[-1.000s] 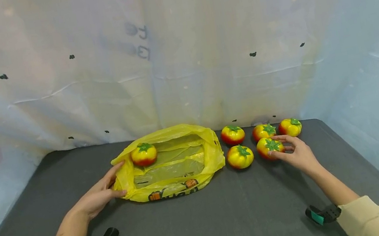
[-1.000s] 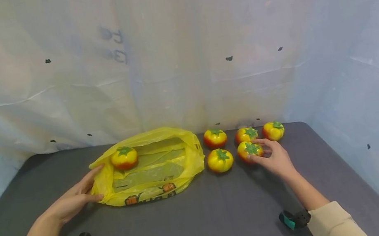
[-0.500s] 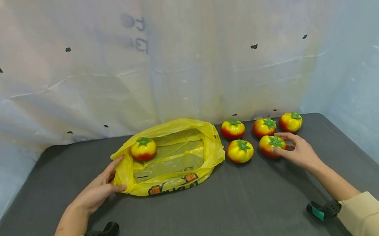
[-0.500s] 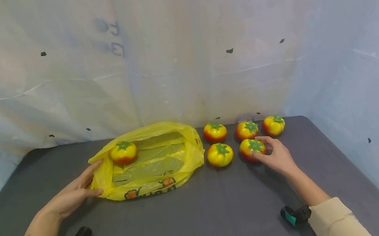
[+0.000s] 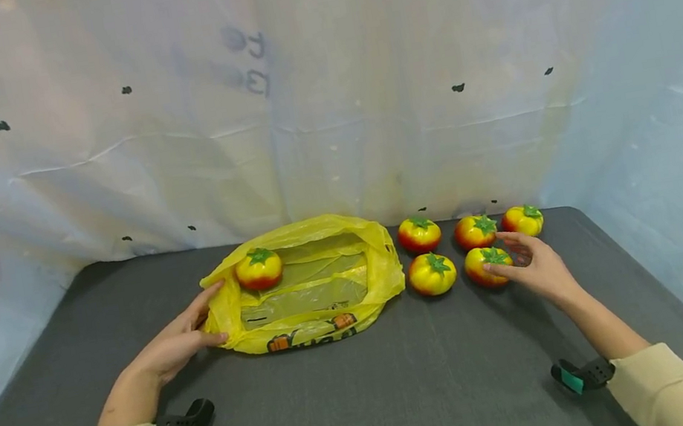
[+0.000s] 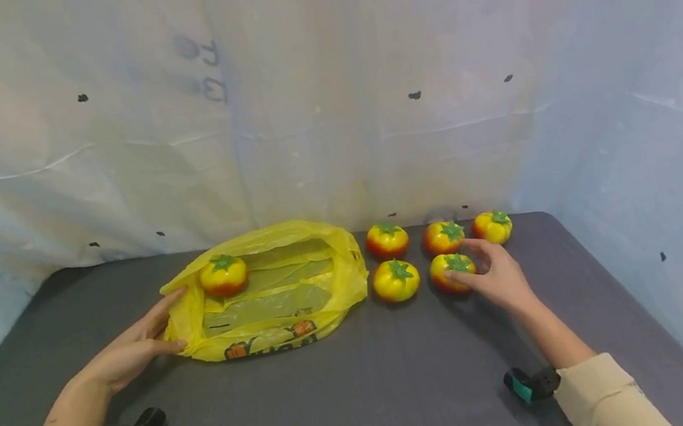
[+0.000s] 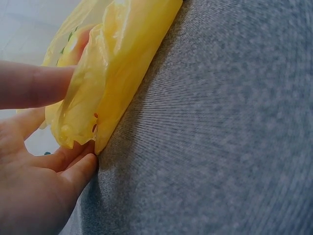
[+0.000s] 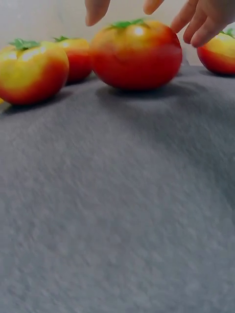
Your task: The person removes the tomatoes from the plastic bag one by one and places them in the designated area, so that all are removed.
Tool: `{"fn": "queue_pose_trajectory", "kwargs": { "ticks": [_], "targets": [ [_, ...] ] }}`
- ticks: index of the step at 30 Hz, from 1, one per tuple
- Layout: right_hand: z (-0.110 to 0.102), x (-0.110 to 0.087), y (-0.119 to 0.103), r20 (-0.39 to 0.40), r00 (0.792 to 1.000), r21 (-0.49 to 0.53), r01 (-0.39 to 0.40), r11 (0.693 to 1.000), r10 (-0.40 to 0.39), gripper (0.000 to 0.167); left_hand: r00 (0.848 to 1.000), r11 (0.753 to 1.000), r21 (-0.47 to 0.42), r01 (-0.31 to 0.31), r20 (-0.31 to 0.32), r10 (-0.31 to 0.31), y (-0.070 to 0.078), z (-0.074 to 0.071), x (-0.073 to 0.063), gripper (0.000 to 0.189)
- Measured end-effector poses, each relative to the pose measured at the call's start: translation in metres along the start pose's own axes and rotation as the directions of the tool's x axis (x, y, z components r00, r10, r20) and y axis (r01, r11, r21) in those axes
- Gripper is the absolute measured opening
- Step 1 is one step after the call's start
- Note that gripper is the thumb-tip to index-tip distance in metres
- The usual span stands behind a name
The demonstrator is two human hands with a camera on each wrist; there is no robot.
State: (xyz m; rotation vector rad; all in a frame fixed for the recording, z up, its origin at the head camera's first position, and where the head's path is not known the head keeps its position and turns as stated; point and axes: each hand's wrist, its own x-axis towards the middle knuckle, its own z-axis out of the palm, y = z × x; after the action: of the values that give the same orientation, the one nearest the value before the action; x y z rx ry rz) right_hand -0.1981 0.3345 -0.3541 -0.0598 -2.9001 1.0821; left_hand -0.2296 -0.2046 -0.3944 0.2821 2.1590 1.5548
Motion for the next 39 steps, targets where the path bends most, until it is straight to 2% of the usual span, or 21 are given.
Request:
{"fn": "queue_pose_trajectory", "kwargs": {
  "ticks": [4, 8, 11, 14, 20, 24, 26, 39],
  "targets": [
    [0.0, 0.004, -0.008, -0.036, 0.999, 0.008, 0.025, 1.0, -0.024, 0.078, 1.0, 1.0, -0.007, 0.001, 0.0, -0.001, 0.0, 0.001, -0.002, 0.098],
    [0.003, 0.007, -0.021, -0.109, 0.991, 0.078, 0.084, 0.993, -0.075, 0.072, 1.0, 1.0, -0.006, -0.008, -0.004, 0.008, 0.001, 0.001, -0.002, 0.098],
    [0.008, 0.011, -0.034, -0.173, 0.978, 0.147, 0.147, 0.978, -0.121, 0.064, 1.0, 1.0, -0.005, -0.016, -0.005, 0.016, 0.003, 0.001, 0.0, 0.098],
    [0.018, 0.014, -0.05, -0.199, 0.967, 0.216, 0.203, 0.955, -0.161, 0.057, 1.0, 1.0, -0.008, -0.016, -0.003, 0.016, 0.004, 0.002, 0.001, 0.097],
    [0.039, 0.017, -0.088, -0.18, 0.958, 0.326, 0.273, 0.905, -0.223, 0.048, 1.0, 1.0, -0.009, -0.008, -0.008, 0.008, 0.006, 0.002, -0.001, 0.097],
    [0.056, 0.022, -0.101, -0.144, 0.961, 0.399, 0.275, 0.875, -0.236, 0.046, 1.0, 1.0, -0.017, -0.005, -0.013, 0.004, 0.005, 0.002, -0.004, 0.096],
    [0.067, 0.03, -0.098, -0.14, 0.96, 0.422, 0.278, 0.863, -0.241, 0.046, 1.0, 1.0, -0.02, -0.006, -0.013, 0.006, 0.005, 0.002, -0.004, 0.095],
    [0.107, 0.037, -0.127, -0.069, 0.968, 0.496, 0.244, 0.834, -0.242, 0.047, 1.0, 1.0, -0.021, -0.002, -0.021, 0.001, 0.005, 0.003, -0.003, 0.096]
  ]
}}
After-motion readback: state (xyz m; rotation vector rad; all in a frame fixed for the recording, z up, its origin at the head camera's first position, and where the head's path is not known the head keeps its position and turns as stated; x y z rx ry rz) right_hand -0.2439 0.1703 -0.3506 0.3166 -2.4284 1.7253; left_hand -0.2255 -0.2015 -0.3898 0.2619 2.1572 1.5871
